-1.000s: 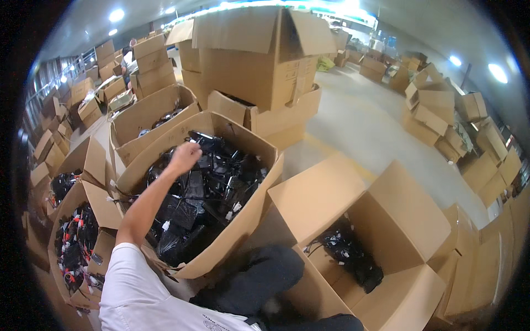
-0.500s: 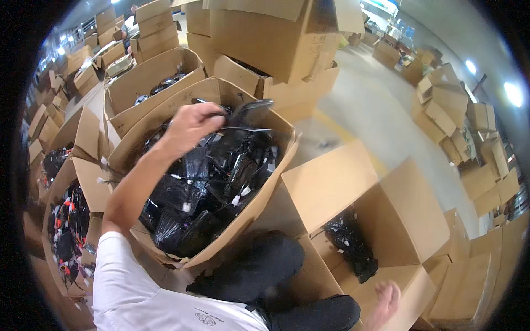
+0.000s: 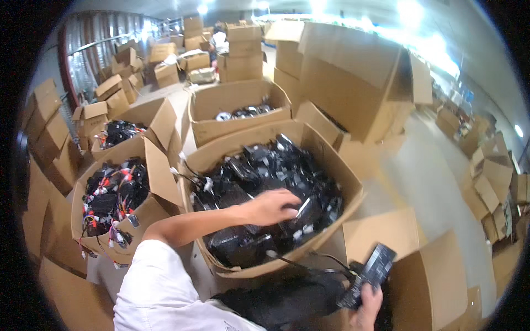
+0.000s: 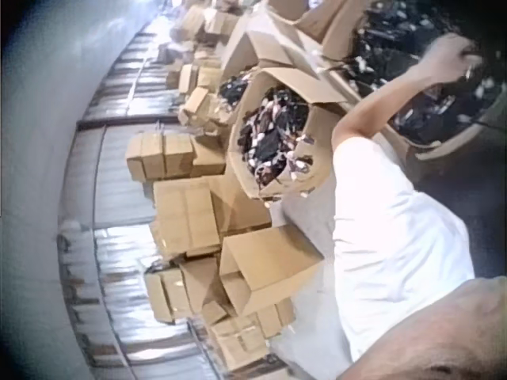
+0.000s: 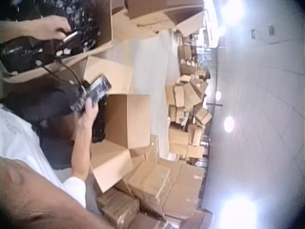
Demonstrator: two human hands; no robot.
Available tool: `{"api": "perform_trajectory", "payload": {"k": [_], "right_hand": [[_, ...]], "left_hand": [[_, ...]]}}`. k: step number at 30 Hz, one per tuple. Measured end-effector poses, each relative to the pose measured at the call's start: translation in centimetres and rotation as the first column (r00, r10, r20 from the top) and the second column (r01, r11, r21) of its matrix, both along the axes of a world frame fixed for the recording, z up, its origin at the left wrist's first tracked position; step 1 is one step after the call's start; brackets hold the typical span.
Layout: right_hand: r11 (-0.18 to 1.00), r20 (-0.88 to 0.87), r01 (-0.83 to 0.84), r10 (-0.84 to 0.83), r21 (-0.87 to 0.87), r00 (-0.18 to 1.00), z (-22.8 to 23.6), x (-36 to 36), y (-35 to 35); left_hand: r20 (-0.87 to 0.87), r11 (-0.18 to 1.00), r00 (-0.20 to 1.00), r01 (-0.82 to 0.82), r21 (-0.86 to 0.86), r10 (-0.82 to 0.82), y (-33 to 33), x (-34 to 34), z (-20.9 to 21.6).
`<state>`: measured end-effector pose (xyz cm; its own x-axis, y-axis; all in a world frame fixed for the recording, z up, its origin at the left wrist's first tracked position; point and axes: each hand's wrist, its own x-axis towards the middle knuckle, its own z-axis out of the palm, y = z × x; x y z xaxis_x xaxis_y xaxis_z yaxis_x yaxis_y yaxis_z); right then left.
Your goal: The person packs electronic components and wiring harnesses into cardboard boxes by hand.
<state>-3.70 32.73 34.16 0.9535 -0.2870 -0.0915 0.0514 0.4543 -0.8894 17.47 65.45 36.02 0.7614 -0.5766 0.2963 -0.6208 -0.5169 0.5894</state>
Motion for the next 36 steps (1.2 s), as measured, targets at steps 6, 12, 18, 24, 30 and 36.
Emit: {"api": "perform_trajectory", "payload": {"k": [6,12,18,24,30,36], "right_hand": [[0.970,-0.073,0.229,-0.223,0.081,0.972,2.3,-2.9,-4.0],[0.965,-0.070,0.258,-0.260,-0.044,0.963,5.7,-3.6,-1.3],[0.968,-0.028,0.247,-0.248,-0.039,0.968,5.0,-4.9,-0.8],[0.964,-0.012,0.253,-0.255,-0.081,0.967,6.2,-6.9,-0.1],[0.946,0.231,0.278,-0.237,-0.165,0.944,8.6,-7.7,2.6],[0.106,0.700,0.701,-0.046,-0.706,0.712,12.0,-3.4,7.4]], "left_hand": [[-0.017,0.796,0.834,-0.521,0.308,0.552,14.8,1.5,-6.8],[0.096,0.833,0.861,-0.508,0.220,0.499,13.5,0.4,-7.5],[-0.240,0.938,0.907,-0.335,0.090,0.347,9.1,-6.2,-8.4],[-0.714,0.737,0.698,-0.509,-0.445,0.051,12.1,-5.8,-3.5],[-0.443,0.295,0.877,-0.380,-0.877,-0.186,11.0,-6.3,6.6],[-0.505,0.332,0.746,-0.388,-0.860,-0.434,4.9,-11.4,6.0]]}}
